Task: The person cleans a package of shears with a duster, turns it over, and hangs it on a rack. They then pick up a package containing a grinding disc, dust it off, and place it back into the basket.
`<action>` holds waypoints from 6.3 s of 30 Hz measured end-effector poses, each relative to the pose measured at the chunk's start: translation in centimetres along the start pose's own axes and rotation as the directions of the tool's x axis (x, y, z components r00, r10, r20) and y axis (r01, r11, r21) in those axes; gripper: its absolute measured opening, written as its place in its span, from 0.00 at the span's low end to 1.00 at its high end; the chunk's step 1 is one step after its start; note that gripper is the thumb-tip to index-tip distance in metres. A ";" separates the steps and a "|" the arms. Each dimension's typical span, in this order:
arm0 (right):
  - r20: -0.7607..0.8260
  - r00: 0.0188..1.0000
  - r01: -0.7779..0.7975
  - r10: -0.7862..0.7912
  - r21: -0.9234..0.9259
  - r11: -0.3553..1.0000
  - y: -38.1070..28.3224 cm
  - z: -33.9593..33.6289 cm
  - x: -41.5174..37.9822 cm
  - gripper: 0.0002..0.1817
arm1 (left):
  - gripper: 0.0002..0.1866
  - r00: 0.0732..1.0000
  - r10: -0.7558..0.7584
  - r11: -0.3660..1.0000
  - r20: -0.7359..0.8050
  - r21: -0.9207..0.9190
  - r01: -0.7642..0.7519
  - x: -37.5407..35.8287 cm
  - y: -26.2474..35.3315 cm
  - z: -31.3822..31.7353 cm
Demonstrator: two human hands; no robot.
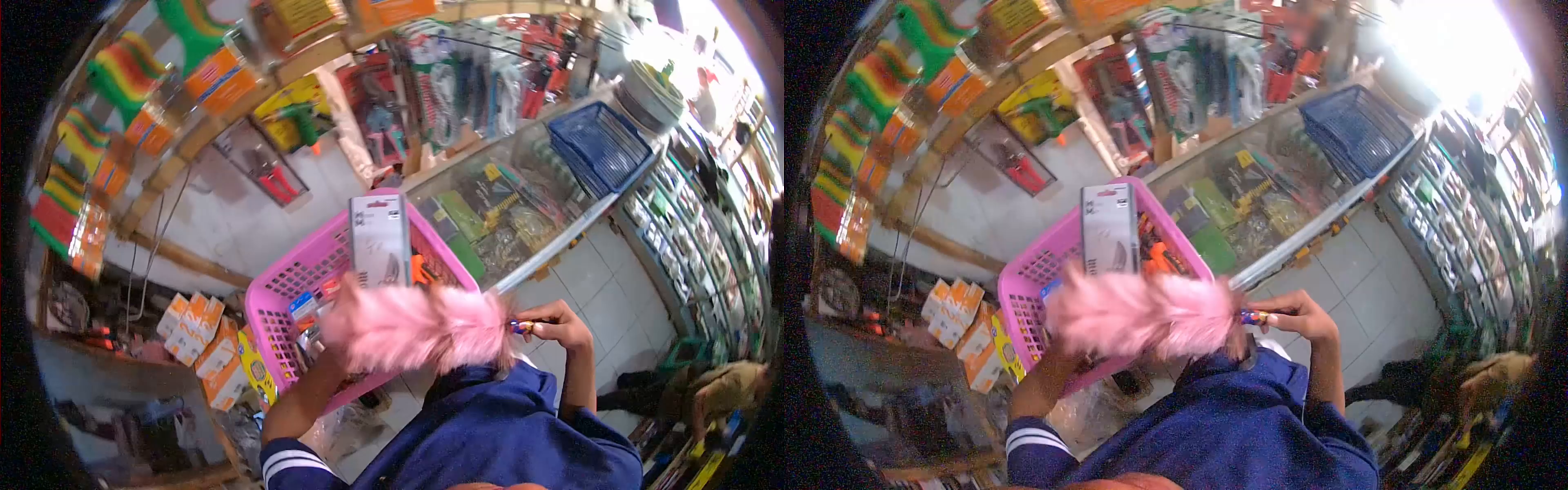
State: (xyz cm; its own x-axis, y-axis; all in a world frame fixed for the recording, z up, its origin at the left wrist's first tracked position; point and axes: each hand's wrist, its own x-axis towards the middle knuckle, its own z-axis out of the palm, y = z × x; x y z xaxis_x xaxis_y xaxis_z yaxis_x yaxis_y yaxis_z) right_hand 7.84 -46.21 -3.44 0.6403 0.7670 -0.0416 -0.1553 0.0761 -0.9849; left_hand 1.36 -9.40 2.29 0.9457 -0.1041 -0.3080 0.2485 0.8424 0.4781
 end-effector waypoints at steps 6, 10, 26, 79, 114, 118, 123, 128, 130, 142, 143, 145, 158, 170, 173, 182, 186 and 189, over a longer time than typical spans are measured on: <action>0.025 0.991 -0.126 0.132 -0.179 0.976 -5.9 -0.3 3.1 0.18 | 0.40 0.995 -0.030 0.999 0.097 -0.018 0.032 0.7 -0.3 -0.5; 0.150 0.983 -0.074 0.109 -0.221 0.972 -5.9 -1.5 5.3 0.16 | 0.38 0.974 -0.074 0.989 0.212 -0.111 0.099 -0.1 0.2 -1.2; -0.175 0.984 0.022 -0.042 -0.110 0.994 0.0 -1.8 2.2 0.23 | 0.35 0.996 -0.085 0.996 0.032 0.028 0.085 0.7 1.2 -2.5; -0.507 0.846 -0.004 -0.165 -0.315 0.949 -0.6 -1.6 4.8 0.19 | 0.30 0.995 0.032 0.989 0.092 0.141 -0.045 1.9 1.7 -4.1; -0.429 0.857 0.082 -0.284 -0.431 0.899 1.3 -2.8 4.5 0.18 | 0.25 0.987 -0.051 0.993 0.154 0.113 0.034 2.1 1.6 -5.4; -0.485 0.810 0.118 -0.330 -0.416 0.902 0.8 -1.5 3.9 0.17 | 0.24 0.997 0.061 0.980 0.038 0.186 -0.067 2.2 0.6 -5.6; -0.357 0.880 0.114 -0.313 -0.481 0.869 0.6 -1.9 3.0 0.18 | 0.24 0.999 0.020 0.985 0.038 0.168 -0.026 1.9 1.3 -4.9; -0.588 0.748 0.120 -0.308 -0.337 0.934 1.7 -0.5 3.4 0.17 | 0.29 0.970 -0.038 0.995 0.240 0.096 0.015 1.8 1.6 -3.6; -0.440 0.859 0.072 -0.262 -0.403 0.912 1.2 -1.2 2.5 0.18 | 0.31 0.924 -0.080 0.991 0.373 -0.072 0.115 2.2 1.6 -4.7; -0.381 0.900 0.051 -0.210 -0.388 0.920 1.0 -0.1 0.8 0.17 | 0.29 0.997 0.073 0.969 -0.007 0.236 -0.069 1.4 1.5 -2.4; -0.406 0.888 0.060 -0.216 -0.363 0.930 0.9 0.1 0.8 0.17 | 0.30 0.993 0.113 0.963 -0.042 0.250 -0.099 1.4 1.4 -2.0; -0.474 0.852 0.031 -0.223 -0.380 0.925 0.8 0.0 1.1 0.17 | 0.30 0.974 0.195 0.947 -0.112 0.282 -0.157 1.4 1.4 -1.8; -0.272 0.946 0.047 -0.176 -0.421 0.906 0.5 -1.0 0.4 0.18 | 0.29 0.977 -0.032 0.999 0.211 0.034 0.025 2.3 2.8 -5.4; -0.563 0.759 0.099 -0.326 -0.396 0.913 0.9 -1.6 2.0 0.18 | 0.26 0.988 -0.003 0.994 0.155 0.112 -0.014 1.7 1.4 -3.8; -0.431 0.858 0.103 -0.279 -0.388 0.916 0.6 -2.2 1.7 0.18 | 0.26 0.999 0.051 0.977 0.003 0.208 -0.051 1.8 1.1 -3.5; -0.523 0.818 0.076 -0.239 -0.313 0.947 1.0 -0.5 3.1 0.19 | 0.26 0.979 -0.051 0.999 0.196 0.015 0.050 2.3 1.0 -5.4; -0.460 0.849 0.076 -0.261 -0.382 0.921 1.2 -1.1 3.1 0.20 | 0.26 0.998 -0.012 0.992 0.069 0.129 0.003 2.2 1.0 -4.9; -0.500 0.826 0.087 -0.259 -0.340 0.936 1.2 -0.8 3.4 0.20 | 0.24 0.994 0.035 0.968 0.104 0.242 -0.060 2.3 0.8 -5.7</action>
State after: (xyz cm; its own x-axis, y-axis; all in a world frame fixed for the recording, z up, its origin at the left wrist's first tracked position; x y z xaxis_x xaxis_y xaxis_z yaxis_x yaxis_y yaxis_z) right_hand 10.40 -44.05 -4.85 0.9457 0.2952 0.1364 0.1663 -0.0788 -0.9829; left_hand 2.51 -5.94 -2.67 0.9705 -0.1287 -0.2039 0.2350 0.6942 0.6804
